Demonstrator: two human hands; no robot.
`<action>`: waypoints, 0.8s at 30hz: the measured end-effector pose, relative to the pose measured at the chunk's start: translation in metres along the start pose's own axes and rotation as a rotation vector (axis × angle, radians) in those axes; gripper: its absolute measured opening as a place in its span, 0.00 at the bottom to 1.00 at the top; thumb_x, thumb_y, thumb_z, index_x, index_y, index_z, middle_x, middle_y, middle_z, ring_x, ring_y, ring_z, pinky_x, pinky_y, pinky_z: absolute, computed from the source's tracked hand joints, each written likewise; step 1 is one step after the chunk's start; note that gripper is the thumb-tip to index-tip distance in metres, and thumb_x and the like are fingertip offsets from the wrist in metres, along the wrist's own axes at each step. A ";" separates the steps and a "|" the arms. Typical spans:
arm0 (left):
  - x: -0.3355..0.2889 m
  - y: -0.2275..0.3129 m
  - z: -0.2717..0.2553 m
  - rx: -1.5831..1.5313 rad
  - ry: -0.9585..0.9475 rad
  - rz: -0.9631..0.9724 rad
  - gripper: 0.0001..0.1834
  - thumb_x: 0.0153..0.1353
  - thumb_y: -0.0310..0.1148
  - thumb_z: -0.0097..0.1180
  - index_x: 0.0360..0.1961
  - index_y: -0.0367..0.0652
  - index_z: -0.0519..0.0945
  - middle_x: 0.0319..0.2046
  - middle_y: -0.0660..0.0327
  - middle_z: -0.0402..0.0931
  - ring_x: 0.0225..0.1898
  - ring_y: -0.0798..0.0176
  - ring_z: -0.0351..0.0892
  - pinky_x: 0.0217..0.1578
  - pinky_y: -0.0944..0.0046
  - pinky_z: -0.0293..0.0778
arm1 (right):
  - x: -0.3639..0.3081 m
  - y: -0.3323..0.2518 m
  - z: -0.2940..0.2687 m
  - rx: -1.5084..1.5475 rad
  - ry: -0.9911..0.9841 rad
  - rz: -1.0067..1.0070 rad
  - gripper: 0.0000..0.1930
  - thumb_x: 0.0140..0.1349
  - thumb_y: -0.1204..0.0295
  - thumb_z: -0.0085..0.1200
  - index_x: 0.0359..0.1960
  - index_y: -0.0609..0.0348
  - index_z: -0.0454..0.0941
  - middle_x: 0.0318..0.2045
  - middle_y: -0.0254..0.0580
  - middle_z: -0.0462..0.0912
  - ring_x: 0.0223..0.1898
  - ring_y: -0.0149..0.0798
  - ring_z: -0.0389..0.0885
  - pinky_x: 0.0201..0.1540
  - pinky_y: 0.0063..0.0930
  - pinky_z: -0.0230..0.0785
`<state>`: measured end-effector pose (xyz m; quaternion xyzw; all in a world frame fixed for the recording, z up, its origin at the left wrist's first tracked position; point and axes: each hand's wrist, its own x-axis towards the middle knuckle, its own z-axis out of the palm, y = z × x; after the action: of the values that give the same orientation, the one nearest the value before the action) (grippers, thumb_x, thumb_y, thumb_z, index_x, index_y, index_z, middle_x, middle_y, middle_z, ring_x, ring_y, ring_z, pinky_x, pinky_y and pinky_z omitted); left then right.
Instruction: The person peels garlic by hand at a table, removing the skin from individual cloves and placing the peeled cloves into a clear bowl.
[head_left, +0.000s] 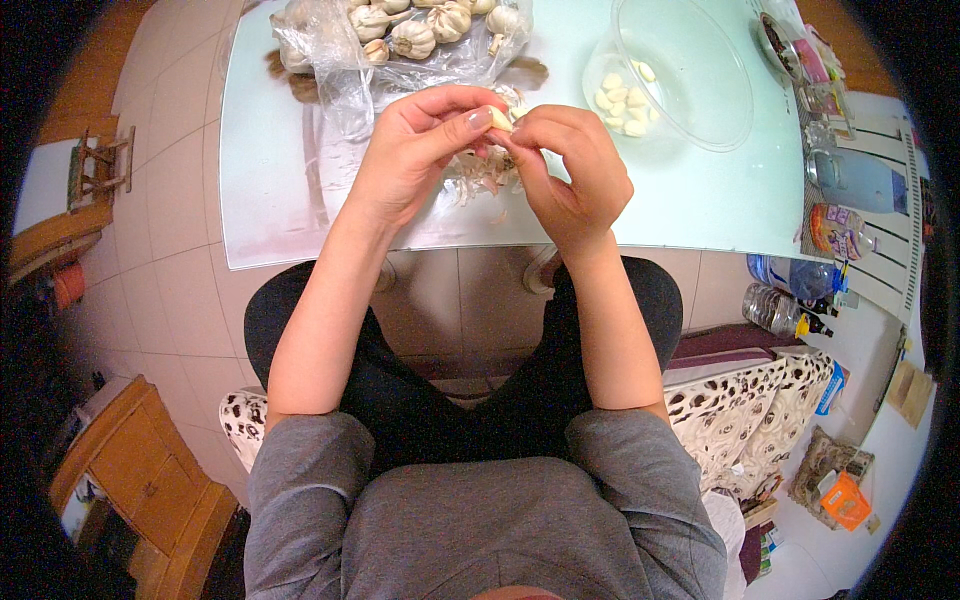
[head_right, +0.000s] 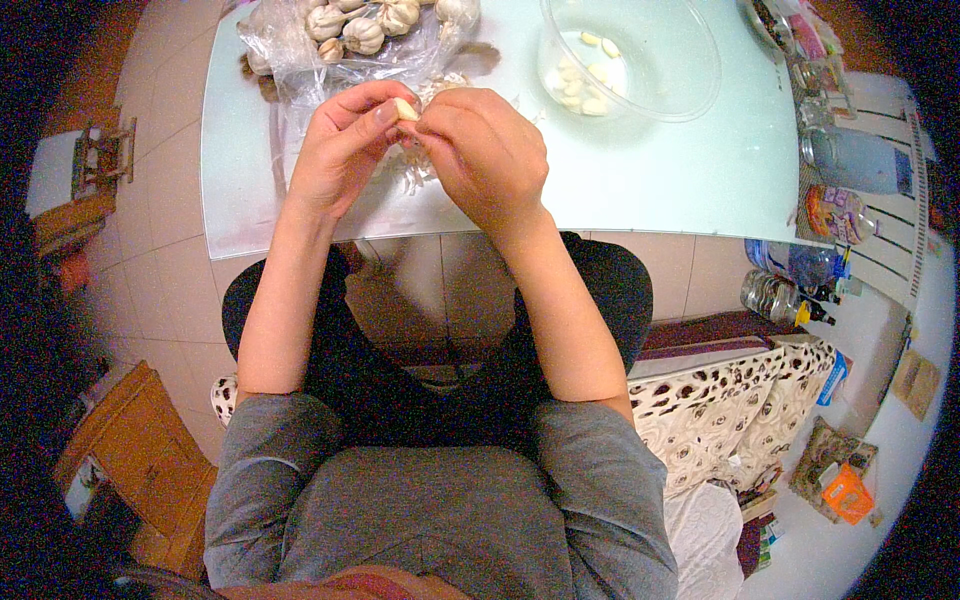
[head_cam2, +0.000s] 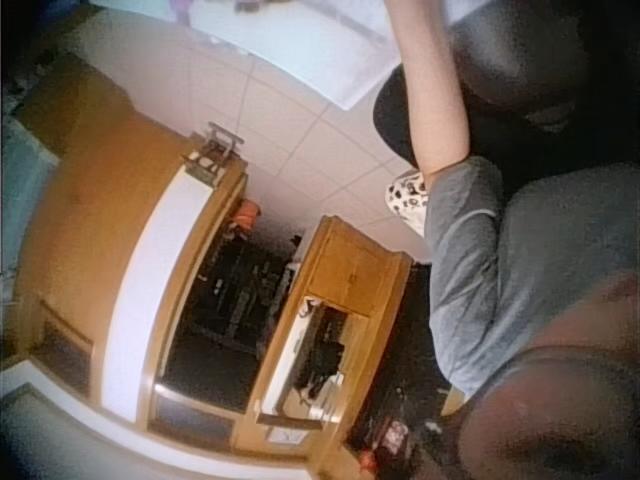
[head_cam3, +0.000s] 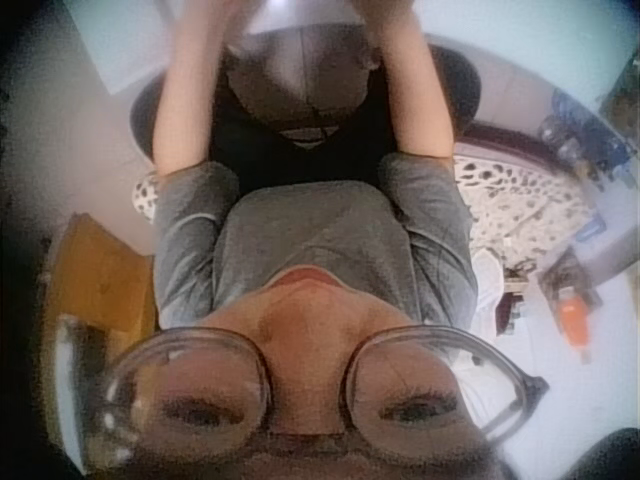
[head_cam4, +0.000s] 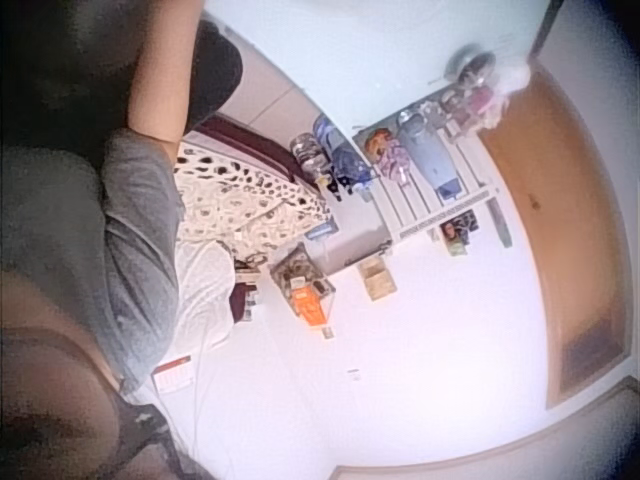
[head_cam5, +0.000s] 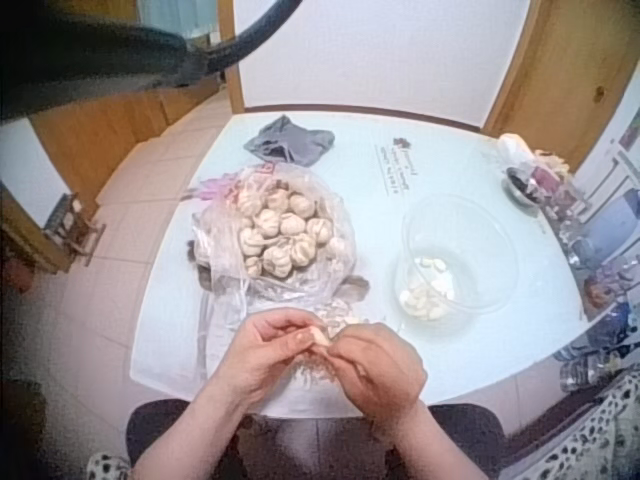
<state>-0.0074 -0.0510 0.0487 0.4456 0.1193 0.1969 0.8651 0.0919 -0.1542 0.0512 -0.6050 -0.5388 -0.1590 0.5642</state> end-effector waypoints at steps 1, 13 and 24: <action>0.000 0.000 0.000 0.000 -0.001 0.000 0.11 0.53 0.29 0.52 0.36 0.35 0.75 0.29 0.60 0.75 0.29 0.72 0.72 0.32 0.75 0.68 | 0.000 0.000 0.000 0.005 0.007 -0.002 0.08 0.37 0.77 0.60 0.21 0.57 0.73 0.21 0.37 0.76 0.23 0.36 0.75 0.24 0.23 0.67; 0.000 0.002 0.003 -0.035 -0.003 -0.004 0.13 0.54 0.30 0.51 0.39 0.35 0.73 0.29 0.61 0.74 0.29 0.73 0.72 0.31 0.74 0.68 | 0.005 -0.007 -0.001 0.043 -0.027 0.102 0.08 0.39 0.77 0.60 0.23 0.57 0.75 0.23 0.37 0.76 0.23 0.34 0.75 0.24 0.21 0.68; 0.000 -0.002 0.000 0.006 0.014 -0.006 0.11 0.54 0.29 0.51 0.37 0.35 0.73 0.26 0.62 0.73 0.26 0.73 0.70 0.30 0.75 0.68 | 0.006 -0.006 -0.003 0.101 -0.075 0.130 0.06 0.42 0.81 0.56 0.23 0.60 0.74 0.23 0.39 0.75 0.24 0.34 0.74 0.24 0.20 0.68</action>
<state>-0.0065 -0.0526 0.0470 0.4464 0.1275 0.1971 0.8635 0.0906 -0.1552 0.0596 -0.6151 -0.5265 -0.0717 0.5825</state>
